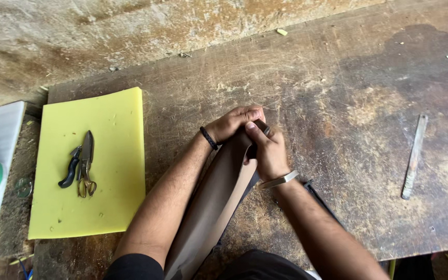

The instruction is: The person wraps brown fabric around a rectangular foam piece and secures it with a pneumatic staple gun. They repeatedly fold the fabric edges, align them, and drive staples along the perimeter to hold the fabric in place.

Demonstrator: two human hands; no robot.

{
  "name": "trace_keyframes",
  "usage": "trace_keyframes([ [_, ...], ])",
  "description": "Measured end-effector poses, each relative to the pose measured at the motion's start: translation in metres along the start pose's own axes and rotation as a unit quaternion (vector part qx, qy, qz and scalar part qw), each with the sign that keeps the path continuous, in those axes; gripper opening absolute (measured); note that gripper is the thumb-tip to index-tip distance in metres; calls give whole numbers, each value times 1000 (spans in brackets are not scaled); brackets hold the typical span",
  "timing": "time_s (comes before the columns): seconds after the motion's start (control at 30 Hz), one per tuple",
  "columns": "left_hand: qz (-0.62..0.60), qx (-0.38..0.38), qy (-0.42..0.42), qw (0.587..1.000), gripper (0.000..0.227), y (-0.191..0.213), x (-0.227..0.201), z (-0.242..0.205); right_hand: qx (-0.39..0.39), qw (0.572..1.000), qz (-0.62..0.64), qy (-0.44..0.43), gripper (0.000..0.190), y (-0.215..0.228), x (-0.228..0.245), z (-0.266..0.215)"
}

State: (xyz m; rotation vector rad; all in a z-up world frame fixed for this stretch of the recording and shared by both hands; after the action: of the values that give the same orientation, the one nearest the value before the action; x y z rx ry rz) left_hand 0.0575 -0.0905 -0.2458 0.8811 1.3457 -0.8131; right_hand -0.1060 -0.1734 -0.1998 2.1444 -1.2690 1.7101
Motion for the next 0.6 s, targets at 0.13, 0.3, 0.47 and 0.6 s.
trace_keyframes([
  [0.13,-37,-7,-4,999,47,14,-12,-19,-34,957,288,-21,23,-21,-51,13],
  [0.3,105,-163,151,969,52,27,-38,-48,33,969,246,11,26,-46,-69,33],
  [0.47,189,-175,274,927,48,15,-59,-53,131,970,202,-15,25,-27,-83,54],
  [0.6,339,-188,241,890,34,-5,-66,-43,136,969,-204,-2,43,51,-95,52],
])
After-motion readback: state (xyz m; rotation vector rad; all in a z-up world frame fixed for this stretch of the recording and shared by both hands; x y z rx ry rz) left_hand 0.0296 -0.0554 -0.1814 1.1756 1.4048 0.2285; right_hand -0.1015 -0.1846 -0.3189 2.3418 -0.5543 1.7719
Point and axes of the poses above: each hand's wrist, its own z-axis towards the middle knuckle, its own y-axis out of the back of the hand, x = y × z, the point moved 1 cm from there along z, towards the middle knuckle, and after that the axes turned 15 degrees about -x, right-handed, at the moved point
